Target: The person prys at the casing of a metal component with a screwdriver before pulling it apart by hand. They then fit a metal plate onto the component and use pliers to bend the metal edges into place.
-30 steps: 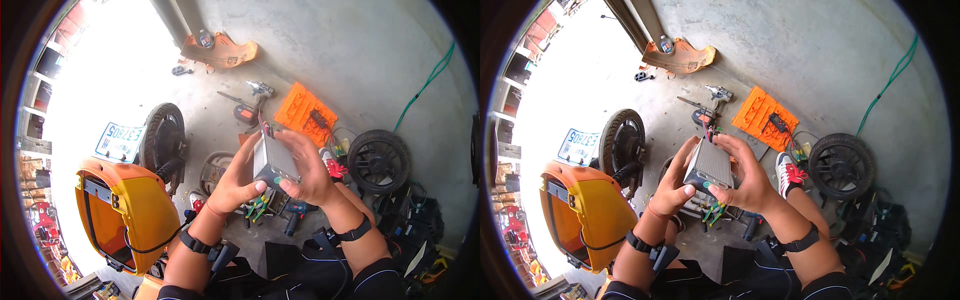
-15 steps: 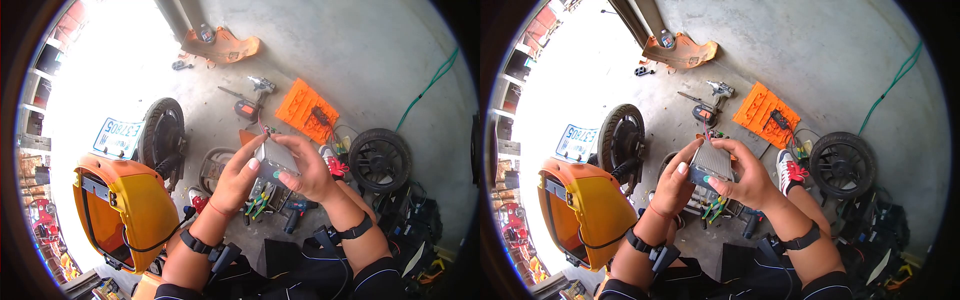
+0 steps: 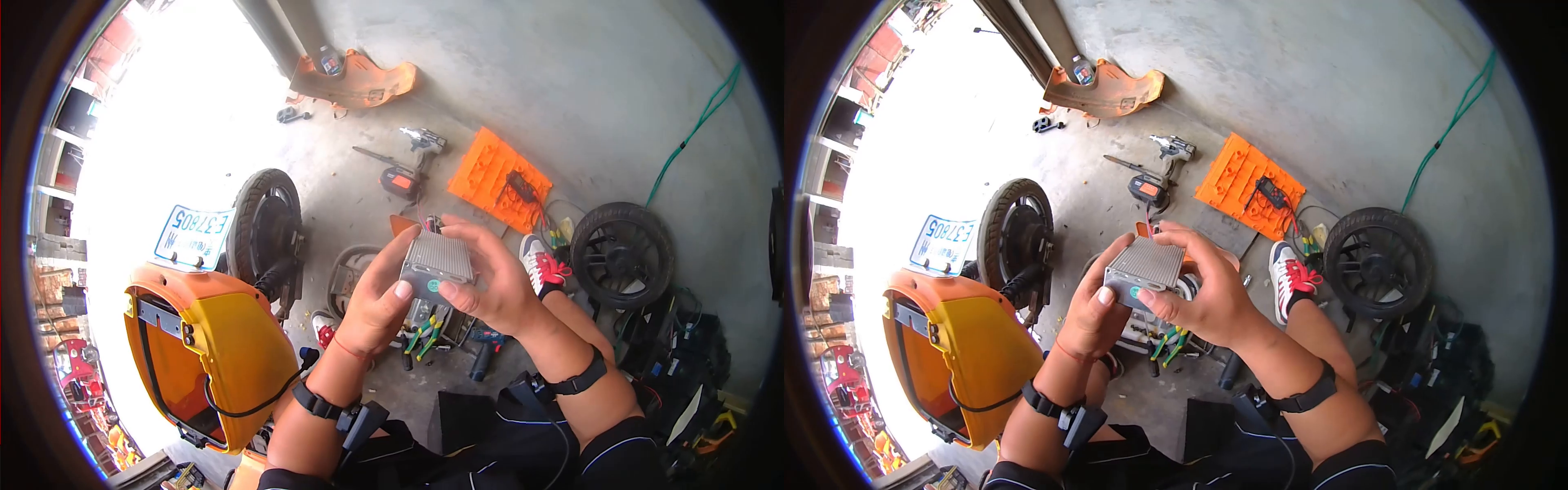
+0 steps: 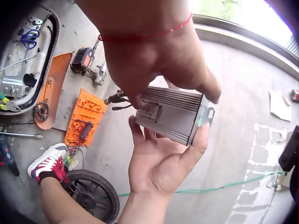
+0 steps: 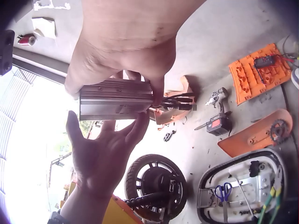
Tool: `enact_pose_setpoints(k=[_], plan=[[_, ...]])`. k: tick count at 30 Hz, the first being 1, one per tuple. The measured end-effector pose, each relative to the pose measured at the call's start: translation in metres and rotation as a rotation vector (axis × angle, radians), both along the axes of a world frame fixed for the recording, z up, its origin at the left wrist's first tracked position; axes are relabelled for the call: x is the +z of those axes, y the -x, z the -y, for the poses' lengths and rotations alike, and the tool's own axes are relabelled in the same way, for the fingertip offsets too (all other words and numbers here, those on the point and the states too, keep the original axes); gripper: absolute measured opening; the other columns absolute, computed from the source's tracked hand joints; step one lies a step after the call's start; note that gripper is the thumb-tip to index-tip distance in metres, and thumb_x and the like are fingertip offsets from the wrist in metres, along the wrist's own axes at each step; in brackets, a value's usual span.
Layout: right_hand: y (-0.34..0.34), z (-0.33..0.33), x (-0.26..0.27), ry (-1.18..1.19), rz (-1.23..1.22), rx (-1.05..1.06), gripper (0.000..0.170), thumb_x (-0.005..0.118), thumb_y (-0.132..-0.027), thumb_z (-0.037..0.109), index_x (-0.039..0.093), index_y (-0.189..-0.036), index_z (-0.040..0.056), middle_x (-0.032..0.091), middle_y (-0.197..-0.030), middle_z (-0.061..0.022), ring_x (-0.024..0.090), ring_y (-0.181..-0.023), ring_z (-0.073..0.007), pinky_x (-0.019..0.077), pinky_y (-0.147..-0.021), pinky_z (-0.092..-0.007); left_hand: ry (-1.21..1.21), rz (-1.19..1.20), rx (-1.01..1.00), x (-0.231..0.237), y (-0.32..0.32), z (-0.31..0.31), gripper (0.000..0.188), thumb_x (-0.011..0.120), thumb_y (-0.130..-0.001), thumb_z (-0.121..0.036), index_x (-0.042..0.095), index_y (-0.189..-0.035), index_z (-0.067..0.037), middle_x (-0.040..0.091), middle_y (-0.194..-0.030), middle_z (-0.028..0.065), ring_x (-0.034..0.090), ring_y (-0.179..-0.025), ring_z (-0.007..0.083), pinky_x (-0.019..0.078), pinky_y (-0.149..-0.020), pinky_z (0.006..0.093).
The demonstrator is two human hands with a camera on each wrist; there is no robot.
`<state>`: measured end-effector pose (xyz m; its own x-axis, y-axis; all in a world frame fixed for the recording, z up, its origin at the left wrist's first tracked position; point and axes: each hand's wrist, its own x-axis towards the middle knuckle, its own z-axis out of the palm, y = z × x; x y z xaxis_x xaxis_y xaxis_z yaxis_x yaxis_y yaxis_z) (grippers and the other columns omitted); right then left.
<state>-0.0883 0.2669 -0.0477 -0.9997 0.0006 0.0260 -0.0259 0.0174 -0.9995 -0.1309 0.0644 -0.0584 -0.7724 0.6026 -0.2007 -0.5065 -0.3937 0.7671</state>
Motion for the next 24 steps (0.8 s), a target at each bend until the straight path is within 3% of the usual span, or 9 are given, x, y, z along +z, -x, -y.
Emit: enact_pose_setpoints(k=[5,7,10,22,24], plan=[[0.000,0.000,0.001,-0.076,-0.160,-0.064,0.078,0.087,-0.082,0.049,0.058,-0.136,0.0003,0.053,-0.147,-0.0248,0.052,-0.138,-0.0342,0.0483,-0.108,-0.0429,-0.035,0.065,0.090,-0.001,-0.003,-0.006,0.103,0.083,-0.085,-0.047,0.033,-0.160,0.002,0.048,-0.154,0.0191,0.048,-0.144,0.0328,0.0349,-0.122,0.0488],[0.000,-0.001,0.003,-0.141,-0.175,-0.003,0.076,0.085,-0.083,0.048,0.058,-0.136,0.0003,0.052,-0.147,-0.0253,0.043,-0.144,-0.0374,0.0408,-0.115,-0.0471,-0.028,0.095,0.119,-0.002,-0.003,-0.008,0.107,0.084,-0.082,-0.051,0.033,-0.160,0.000,0.050,-0.151,0.0205,0.051,-0.141,0.0349,0.0382,-0.121,0.0514],[0.002,-0.002,0.000,-0.119,-0.176,0.011,0.072,0.083,-0.085,0.045,0.058,-0.136,-0.0002,0.052,-0.147,-0.0250,0.046,-0.142,-0.0387,0.0353,-0.119,-0.0482,-0.012,0.107,0.122,0.000,-0.003,-0.011,0.107,0.085,-0.082,-0.050,0.032,-0.160,0.001,0.049,-0.152,0.0201,0.051,-0.141,0.0350,0.0377,-0.121,0.0515],[0.001,-0.004,-0.006,0.005,-0.094,0.017,0.062,0.077,-0.088,0.036,0.062,-0.135,-0.0016,0.052,-0.151,-0.0270,0.048,-0.144,-0.0380,0.0367,-0.120,-0.0469,0.027,0.058,0.154,-0.001,-0.005,-0.013,0.102,0.082,-0.085,-0.046,0.032,-0.159,0.003,0.052,-0.149,0.0197,0.052,-0.140,0.0324,0.0382,-0.121,0.0483],[0.001,-0.003,-0.009,-0.004,-0.096,0.012,0.062,0.076,-0.088,0.037,0.063,-0.135,-0.0015,0.052,-0.151,-0.0274,0.048,-0.144,-0.0378,0.0373,-0.120,-0.0464,-0.013,0.042,0.134,-0.002,-0.007,-0.011,0.090,0.078,-0.092,-0.038,0.036,-0.157,0.007,0.051,-0.150,0.0171,0.050,-0.139,0.0274,0.0371,-0.119,0.0433]])
